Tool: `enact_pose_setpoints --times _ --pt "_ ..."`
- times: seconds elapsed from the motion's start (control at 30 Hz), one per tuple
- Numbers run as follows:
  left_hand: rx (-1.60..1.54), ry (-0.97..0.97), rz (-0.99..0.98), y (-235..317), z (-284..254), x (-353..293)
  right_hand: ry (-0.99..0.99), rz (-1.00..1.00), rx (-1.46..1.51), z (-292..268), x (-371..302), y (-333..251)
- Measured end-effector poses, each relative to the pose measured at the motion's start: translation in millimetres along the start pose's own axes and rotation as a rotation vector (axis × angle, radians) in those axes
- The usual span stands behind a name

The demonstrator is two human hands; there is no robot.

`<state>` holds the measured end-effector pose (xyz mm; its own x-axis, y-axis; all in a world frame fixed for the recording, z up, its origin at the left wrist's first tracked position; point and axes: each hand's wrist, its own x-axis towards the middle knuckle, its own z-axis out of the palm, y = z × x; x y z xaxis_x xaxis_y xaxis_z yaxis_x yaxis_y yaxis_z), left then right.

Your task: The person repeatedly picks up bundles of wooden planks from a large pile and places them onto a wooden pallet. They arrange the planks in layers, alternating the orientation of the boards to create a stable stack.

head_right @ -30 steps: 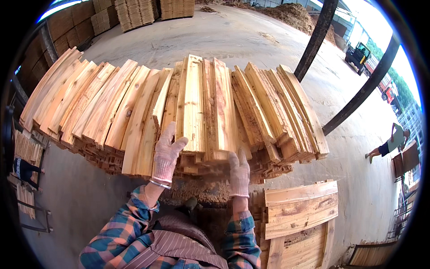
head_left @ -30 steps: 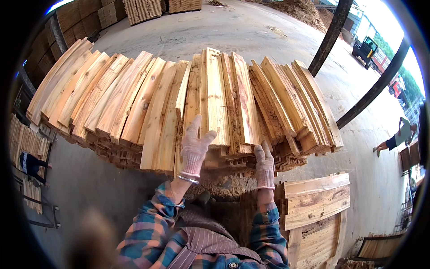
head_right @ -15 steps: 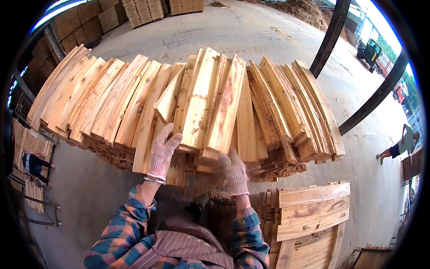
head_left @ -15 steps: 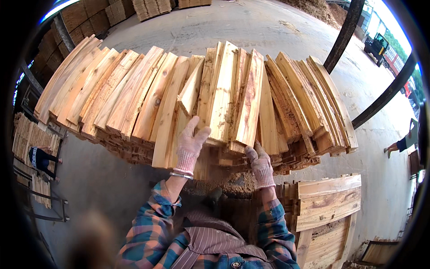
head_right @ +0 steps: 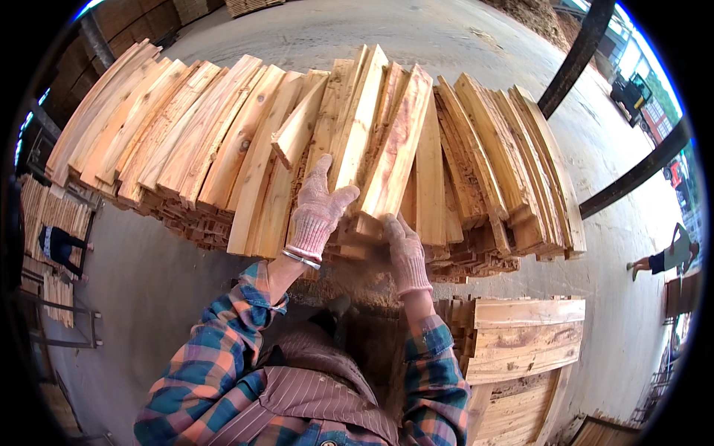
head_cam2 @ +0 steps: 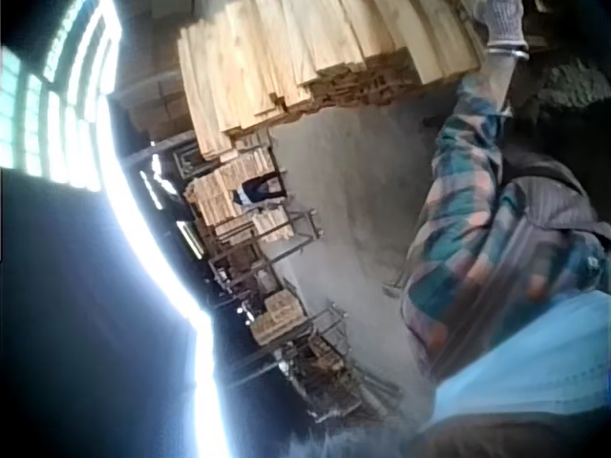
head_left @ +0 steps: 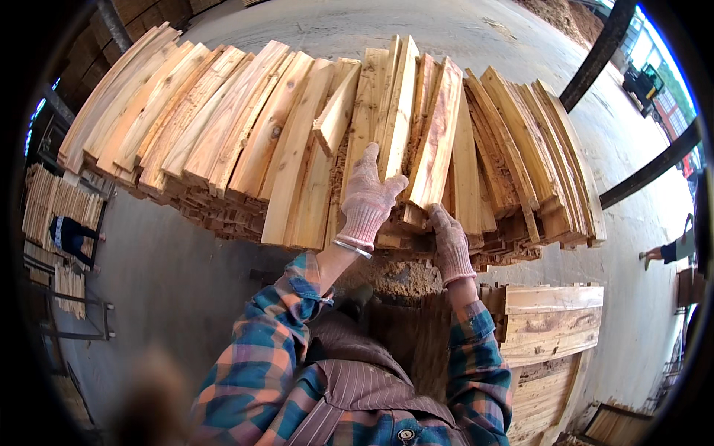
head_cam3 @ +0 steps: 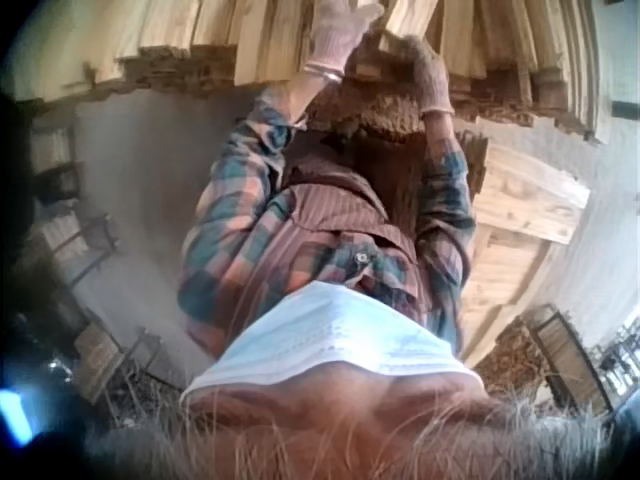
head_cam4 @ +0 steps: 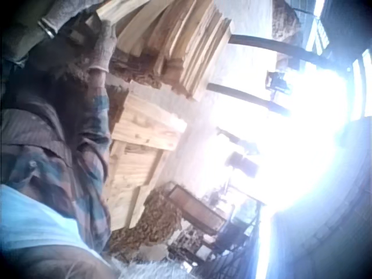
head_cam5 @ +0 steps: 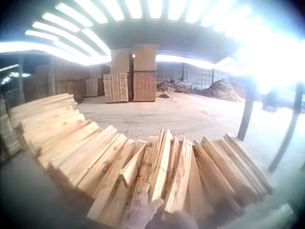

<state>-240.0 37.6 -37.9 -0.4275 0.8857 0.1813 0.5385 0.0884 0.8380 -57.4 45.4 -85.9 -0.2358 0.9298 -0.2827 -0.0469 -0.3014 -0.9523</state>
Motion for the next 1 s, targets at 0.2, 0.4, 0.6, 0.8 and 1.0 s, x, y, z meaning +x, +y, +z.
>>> enact_pose_setpoints --times 0.2,0.4,0.6,0.8,1.0 --pt "0.180 0.174 0.042 -34.2 -27.1 -4.8 0.046 0.074 0.015 1.0 3.7 1.7" --pt "0.162 0.190 0.000 -24.2 -5.4 -17.3 0.001 -0.064 0.032 21.8 -13.9 -14.6" --pt "0.116 0.215 0.173 -15.7 -5.0 -29.9 -0.079 -0.044 0.126 3.1 -18.2 18.7" --pt "0.039 0.149 -0.096 -22.5 -21.7 -27.1 -0.015 0.037 0.142 12.6 -6.3 14.9" --pt "-0.036 0.167 -0.018 -34.5 -30.0 -72.5 -0.035 0.000 -0.023 13.1 -62.2 12.6"
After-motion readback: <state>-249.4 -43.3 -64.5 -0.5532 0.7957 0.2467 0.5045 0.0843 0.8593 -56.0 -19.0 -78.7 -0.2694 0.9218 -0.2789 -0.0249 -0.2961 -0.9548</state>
